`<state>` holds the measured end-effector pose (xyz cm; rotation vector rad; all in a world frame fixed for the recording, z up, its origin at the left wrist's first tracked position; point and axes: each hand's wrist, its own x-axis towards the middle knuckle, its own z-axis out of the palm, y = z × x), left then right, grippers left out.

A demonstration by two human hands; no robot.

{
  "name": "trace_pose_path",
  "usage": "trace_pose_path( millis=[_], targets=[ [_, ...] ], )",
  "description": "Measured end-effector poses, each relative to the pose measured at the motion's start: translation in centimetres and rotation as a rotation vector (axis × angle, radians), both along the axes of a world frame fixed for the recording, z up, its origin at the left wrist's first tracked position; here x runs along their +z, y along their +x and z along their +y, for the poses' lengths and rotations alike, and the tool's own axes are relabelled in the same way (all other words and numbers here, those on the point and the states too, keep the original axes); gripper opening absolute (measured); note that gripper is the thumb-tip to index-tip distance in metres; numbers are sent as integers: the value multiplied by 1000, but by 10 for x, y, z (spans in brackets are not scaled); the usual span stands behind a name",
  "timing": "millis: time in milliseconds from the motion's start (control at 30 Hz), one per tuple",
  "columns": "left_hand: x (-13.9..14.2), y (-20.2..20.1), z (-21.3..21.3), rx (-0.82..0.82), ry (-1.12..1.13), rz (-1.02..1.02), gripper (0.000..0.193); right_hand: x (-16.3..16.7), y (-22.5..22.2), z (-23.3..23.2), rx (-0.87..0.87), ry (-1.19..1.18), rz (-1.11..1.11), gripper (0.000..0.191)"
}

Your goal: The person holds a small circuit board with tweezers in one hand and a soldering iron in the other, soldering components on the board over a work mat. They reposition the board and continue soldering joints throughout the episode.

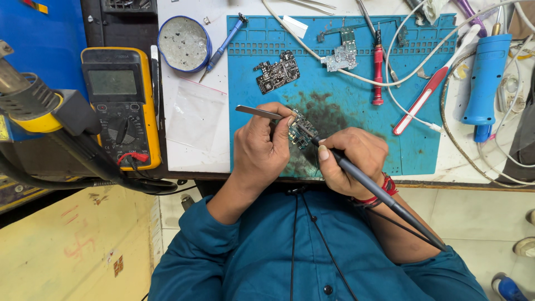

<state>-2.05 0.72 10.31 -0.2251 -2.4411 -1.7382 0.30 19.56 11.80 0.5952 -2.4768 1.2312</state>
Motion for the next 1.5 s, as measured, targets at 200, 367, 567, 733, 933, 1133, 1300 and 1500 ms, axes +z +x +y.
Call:
trace_pose_path(
  millis=[200,367,567,733,933,1133,1300,1500],
  targets=[
    [0,0,0,5,-9,2,9,-4,5,4,-75,-54,-11,8],
    [-1,1,0,6,42,-22,8,-13,7,4,-163,-38,31,23],
    [0,0,0,7,21,12,8,-17,10,8,-139,-76,-14,31],
    [2,0,0,3,-6,2,8,-17,8,7,-67,-52,30,16],
    [1,-1,0,-1,-12,14,9,-14,6,4,-40,-45,27,9],
    [1,0,0,-5,-3,27,9,-13,4,1,-39,-36,23,10],
    [1,-1,0,-7,-5,28,8,-12,4,1,-38,-32,15,10],
    [1,-1,0,-8,-10,27,8,-11,3,2,-21,-50,22,10]
  ],
)
